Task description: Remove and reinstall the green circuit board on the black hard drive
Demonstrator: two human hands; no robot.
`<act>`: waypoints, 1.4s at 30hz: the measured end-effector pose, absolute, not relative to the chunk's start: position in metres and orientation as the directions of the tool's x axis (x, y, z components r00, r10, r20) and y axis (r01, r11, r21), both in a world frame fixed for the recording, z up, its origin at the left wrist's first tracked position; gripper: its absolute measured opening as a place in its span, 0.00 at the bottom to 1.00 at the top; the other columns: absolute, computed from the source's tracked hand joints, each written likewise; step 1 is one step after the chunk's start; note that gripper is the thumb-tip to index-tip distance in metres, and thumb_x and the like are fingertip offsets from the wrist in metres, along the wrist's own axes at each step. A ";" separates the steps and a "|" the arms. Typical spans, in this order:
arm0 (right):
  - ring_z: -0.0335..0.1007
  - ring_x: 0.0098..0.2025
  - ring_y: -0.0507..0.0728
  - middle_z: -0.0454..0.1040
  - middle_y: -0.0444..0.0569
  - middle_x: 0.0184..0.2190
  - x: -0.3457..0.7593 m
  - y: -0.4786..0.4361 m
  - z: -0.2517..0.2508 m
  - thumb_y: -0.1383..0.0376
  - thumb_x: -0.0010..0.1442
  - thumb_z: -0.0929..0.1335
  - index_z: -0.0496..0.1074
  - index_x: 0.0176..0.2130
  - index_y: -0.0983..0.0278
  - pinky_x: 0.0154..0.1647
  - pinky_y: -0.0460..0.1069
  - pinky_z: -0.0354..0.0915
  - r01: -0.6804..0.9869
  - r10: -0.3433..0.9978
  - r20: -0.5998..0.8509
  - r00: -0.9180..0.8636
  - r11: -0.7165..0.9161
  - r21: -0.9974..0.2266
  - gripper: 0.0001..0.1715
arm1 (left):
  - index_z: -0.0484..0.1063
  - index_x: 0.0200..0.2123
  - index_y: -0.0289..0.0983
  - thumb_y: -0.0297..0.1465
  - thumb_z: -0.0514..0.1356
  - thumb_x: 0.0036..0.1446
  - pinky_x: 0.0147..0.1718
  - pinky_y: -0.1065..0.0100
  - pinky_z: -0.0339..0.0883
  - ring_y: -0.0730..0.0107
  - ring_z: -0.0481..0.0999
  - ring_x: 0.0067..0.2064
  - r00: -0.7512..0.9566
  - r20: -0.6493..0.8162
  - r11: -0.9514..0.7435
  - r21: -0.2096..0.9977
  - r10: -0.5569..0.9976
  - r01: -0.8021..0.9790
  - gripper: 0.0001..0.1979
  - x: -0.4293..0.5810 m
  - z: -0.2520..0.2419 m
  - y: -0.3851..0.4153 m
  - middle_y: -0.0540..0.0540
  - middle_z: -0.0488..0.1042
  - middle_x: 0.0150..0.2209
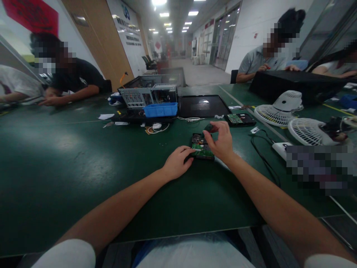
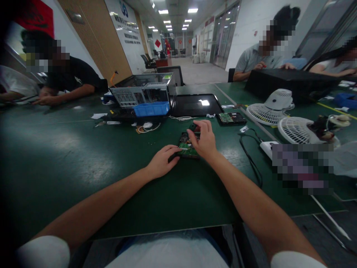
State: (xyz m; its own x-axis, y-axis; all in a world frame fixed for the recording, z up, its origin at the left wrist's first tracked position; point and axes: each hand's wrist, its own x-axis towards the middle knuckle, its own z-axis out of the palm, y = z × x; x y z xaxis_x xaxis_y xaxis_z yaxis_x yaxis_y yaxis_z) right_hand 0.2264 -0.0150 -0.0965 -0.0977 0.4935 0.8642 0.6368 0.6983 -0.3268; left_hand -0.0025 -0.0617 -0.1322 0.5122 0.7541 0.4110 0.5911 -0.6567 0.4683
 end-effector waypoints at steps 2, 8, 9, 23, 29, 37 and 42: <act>0.70 0.42 0.60 0.67 0.55 0.48 0.226 -0.016 -0.096 0.58 0.65 0.69 0.64 0.57 0.59 0.45 0.60 0.73 0.637 0.488 0.867 -0.104 0.702 -0.319 0.24 | 0.71 0.58 0.40 0.30 0.59 0.64 0.58 0.54 0.69 0.57 0.72 0.56 0.507 0.419 -0.658 0.469 0.753 0.590 0.19 -0.002 -0.133 -0.061 0.41 0.72 0.55; 0.70 0.52 0.64 0.69 0.58 0.53 0.225 -0.016 -0.097 0.63 0.66 0.67 0.62 0.61 0.60 0.54 0.63 0.70 0.631 0.463 0.874 -0.144 0.724 -0.280 0.26 | 0.73 0.57 0.40 0.30 0.58 0.65 0.57 0.54 0.70 0.58 0.73 0.56 0.495 0.427 -0.654 0.483 0.757 0.583 0.18 -0.002 -0.130 -0.063 0.41 0.72 0.55; 0.69 0.54 0.64 0.69 0.59 0.54 0.225 -0.015 -0.098 0.63 0.66 0.67 0.63 0.61 0.60 0.55 0.63 0.70 0.631 0.459 0.878 -0.138 0.724 -0.279 0.26 | 0.73 0.57 0.40 0.30 0.58 0.65 0.57 0.54 0.70 0.59 0.73 0.56 0.493 0.431 -0.655 0.485 0.756 0.579 0.17 -0.002 -0.129 -0.064 0.41 0.72 0.55; 0.70 0.50 0.64 0.70 0.58 0.50 0.227 -0.014 -0.098 0.61 0.65 0.68 0.65 0.57 0.60 0.51 0.64 0.71 0.648 0.464 0.879 -0.113 0.705 -0.288 0.22 | 0.76 0.46 0.40 0.27 0.58 0.66 0.53 0.55 0.72 0.61 0.76 0.51 0.428 0.513 -0.664 0.502 0.744 0.554 0.09 -0.003 -0.124 -0.063 0.43 0.76 0.49; 0.69 0.50 0.64 0.69 0.57 0.49 0.227 -0.016 -0.098 0.63 0.66 0.67 0.64 0.60 0.59 0.53 0.65 0.71 0.658 0.474 0.869 -0.139 0.700 -0.276 0.24 | 0.77 0.44 0.39 0.28 0.57 0.67 0.52 0.57 0.72 0.63 0.77 0.50 0.412 0.518 -0.659 0.525 0.749 0.538 0.08 -0.003 -0.125 -0.061 0.44 0.77 0.47; 0.68 0.57 0.66 0.68 0.60 0.57 0.227 -0.014 -0.099 0.64 0.65 0.67 0.63 0.61 0.60 0.52 0.64 0.72 0.604 0.462 0.876 -0.136 0.740 -0.296 0.25 | 0.78 0.41 0.39 0.32 0.56 0.69 0.50 0.58 0.73 0.63 0.77 0.48 0.417 0.511 -0.657 0.525 0.751 0.540 0.10 -0.002 -0.120 -0.065 0.43 0.78 0.46; 0.71 0.51 0.64 0.69 0.59 0.54 0.227 -0.013 -0.100 0.63 0.66 0.67 0.63 0.60 0.60 0.50 0.63 0.73 0.621 0.471 0.872 -0.134 0.725 -0.296 0.24 | 0.77 0.41 0.39 0.30 0.59 0.66 0.50 0.58 0.73 0.63 0.77 0.49 0.421 0.511 -0.660 0.523 0.749 0.539 0.07 -0.003 -0.120 -0.065 0.44 0.77 0.47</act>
